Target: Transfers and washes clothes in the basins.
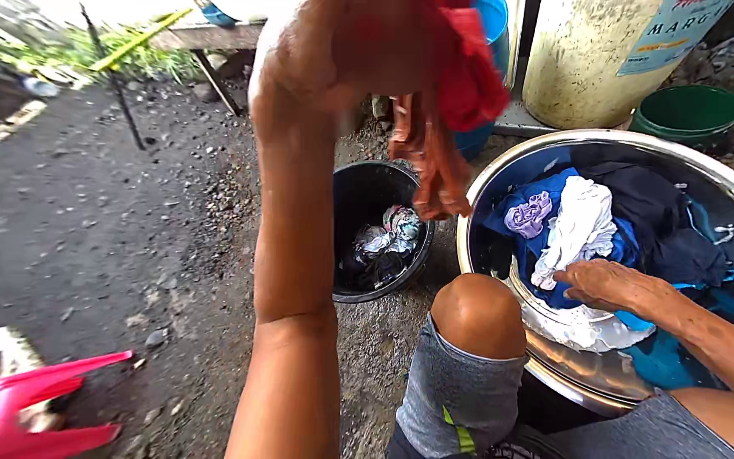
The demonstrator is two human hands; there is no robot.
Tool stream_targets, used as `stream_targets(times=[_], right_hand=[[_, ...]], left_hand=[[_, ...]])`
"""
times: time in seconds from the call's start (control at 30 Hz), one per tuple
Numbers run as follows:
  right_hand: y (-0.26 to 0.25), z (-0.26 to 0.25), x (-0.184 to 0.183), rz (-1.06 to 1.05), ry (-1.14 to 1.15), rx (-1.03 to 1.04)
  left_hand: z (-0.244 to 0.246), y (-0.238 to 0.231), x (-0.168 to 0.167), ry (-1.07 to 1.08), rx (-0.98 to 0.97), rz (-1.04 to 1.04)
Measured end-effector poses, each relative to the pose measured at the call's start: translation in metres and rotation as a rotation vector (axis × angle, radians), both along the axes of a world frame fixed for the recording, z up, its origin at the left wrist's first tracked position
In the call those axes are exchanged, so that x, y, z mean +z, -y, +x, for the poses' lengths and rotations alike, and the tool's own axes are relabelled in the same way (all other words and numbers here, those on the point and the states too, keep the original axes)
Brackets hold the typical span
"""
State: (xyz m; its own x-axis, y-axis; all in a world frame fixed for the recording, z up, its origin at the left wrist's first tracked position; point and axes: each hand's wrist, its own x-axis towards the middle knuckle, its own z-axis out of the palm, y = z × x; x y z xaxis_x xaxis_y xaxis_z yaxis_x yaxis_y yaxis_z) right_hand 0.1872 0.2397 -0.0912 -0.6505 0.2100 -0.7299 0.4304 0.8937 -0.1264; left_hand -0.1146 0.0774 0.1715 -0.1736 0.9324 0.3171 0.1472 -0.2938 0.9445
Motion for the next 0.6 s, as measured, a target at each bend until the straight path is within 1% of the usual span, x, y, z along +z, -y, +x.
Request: stream_targets(times=[0.07, 0.1, 0.17, 0.23, 0.27, 0.3, 0.33, 0.37, 0.4, 0.43, 0.47, 0.53, 0.6], right_hand=[[-0.013, 0.007, 0.008, -0.005, -0.089, -0.050], [-0.021, 0.013, 0.014, 0.017, -0.160, -0.099], [-0.035, 0.025, 0.027, 0.139, -0.273, -0.216], [-0.048, 0.038, 0.034, 0.260, -0.311, -0.308], [-0.053, 0.043, 0.034, 0.288, -0.290, -0.332], [-0.057, 0.048, 0.032, 0.292, -0.261, -0.347], [-0.061, 0.050, 0.027, 0.275, -0.221, -0.350], [-0.065, 0.051, 0.020, 0.237, -0.190, -0.338], [-0.069, 0.051, 0.011, 0.190, -0.159, -0.304], [-0.071, 0.049, 0.004, 0.139, -0.140, -0.271], [-0.069, 0.046, 0.000, 0.085, -0.136, -0.243], [-0.066, 0.041, -0.005, -0.007, -0.161, -0.188], [-0.064, 0.039, -0.010, -0.056, -0.194, -0.130]], left_hand=[[0.026, -0.014, -0.005, -0.055, -0.053, -0.045], [0.041, -0.019, -0.013, -0.113, -0.076, -0.101], [0.065, -0.026, -0.039, -0.191, -0.191, -0.276], [0.086, -0.037, -0.078, -0.189, -0.357, -0.462], [0.099, -0.043, -0.103, -0.167, -0.446, -0.539], [0.112, -0.049, -0.129, -0.200, -0.496, -0.596], [0.122, -0.055, -0.155, -0.334, -0.518, -0.617], [0.127, -0.063, -0.178, -0.557, -0.529, -0.618], [0.127, -0.072, -0.195, -0.777, -0.554, -0.656], [0.124, -0.078, -0.209, -0.908, -0.581, -0.704], [0.115, -0.080, -0.217, -0.959, -0.582, -0.718], [0.087, -0.071, -0.216, -0.919, -0.497, -0.698], [0.045, -0.051, -0.203, -0.803, -0.374, -0.706]])
